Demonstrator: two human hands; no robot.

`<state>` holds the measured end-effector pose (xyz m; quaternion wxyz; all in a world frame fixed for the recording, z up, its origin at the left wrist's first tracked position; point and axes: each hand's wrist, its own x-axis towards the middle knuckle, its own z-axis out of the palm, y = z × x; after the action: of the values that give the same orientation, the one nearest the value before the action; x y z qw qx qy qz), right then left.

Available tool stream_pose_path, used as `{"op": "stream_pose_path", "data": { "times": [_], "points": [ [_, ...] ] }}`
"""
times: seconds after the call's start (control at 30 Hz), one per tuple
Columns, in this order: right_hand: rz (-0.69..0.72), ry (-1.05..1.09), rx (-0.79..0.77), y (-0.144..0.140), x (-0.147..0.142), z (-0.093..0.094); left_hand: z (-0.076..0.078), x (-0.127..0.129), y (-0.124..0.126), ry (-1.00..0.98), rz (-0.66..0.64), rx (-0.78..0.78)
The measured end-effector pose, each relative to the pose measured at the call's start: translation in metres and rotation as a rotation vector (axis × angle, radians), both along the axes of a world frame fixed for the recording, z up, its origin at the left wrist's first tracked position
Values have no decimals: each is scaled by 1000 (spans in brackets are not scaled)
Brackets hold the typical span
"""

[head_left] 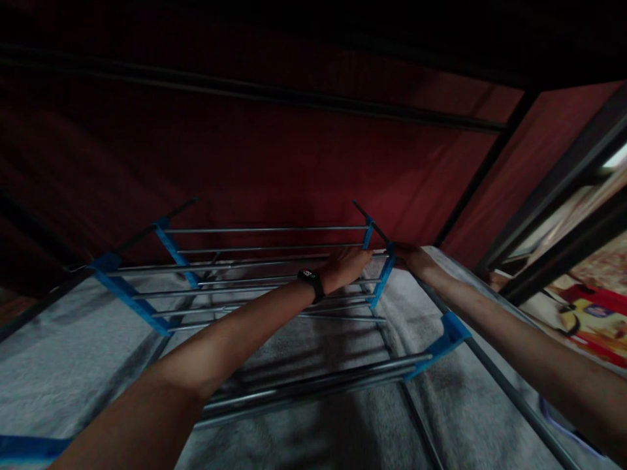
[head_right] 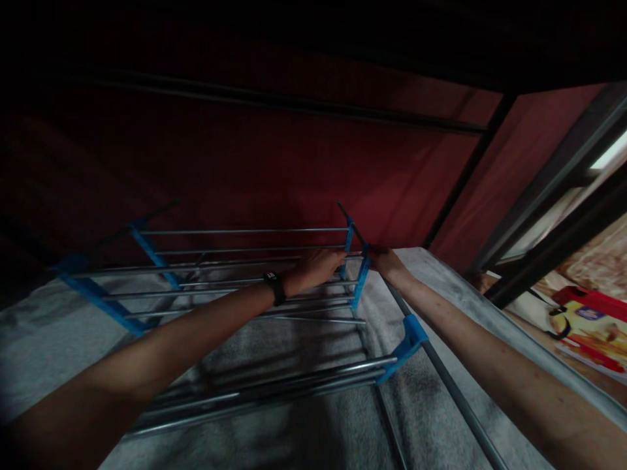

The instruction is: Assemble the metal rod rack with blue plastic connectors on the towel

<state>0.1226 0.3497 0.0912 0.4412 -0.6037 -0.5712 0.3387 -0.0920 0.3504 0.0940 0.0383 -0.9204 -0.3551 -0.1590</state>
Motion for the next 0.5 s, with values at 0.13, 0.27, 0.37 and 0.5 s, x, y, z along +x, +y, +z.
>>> {"op": "stream_pose_path", "data": {
  "times": [0.13,0.27,0.37,0.5],
  "points": [
    [2,6,4,-2,-5,2,2,0,-2,-13,20,27],
    [-5,-16,-28,0,-7,3,3,-1,-5,-23,46,22],
    [-5,-30,-51,0,-7,5,4,0,-6,-15,53,6],
    [9,-89,-49,1,-7,5,4,0,-7,-6,40,7]
  ]
}}
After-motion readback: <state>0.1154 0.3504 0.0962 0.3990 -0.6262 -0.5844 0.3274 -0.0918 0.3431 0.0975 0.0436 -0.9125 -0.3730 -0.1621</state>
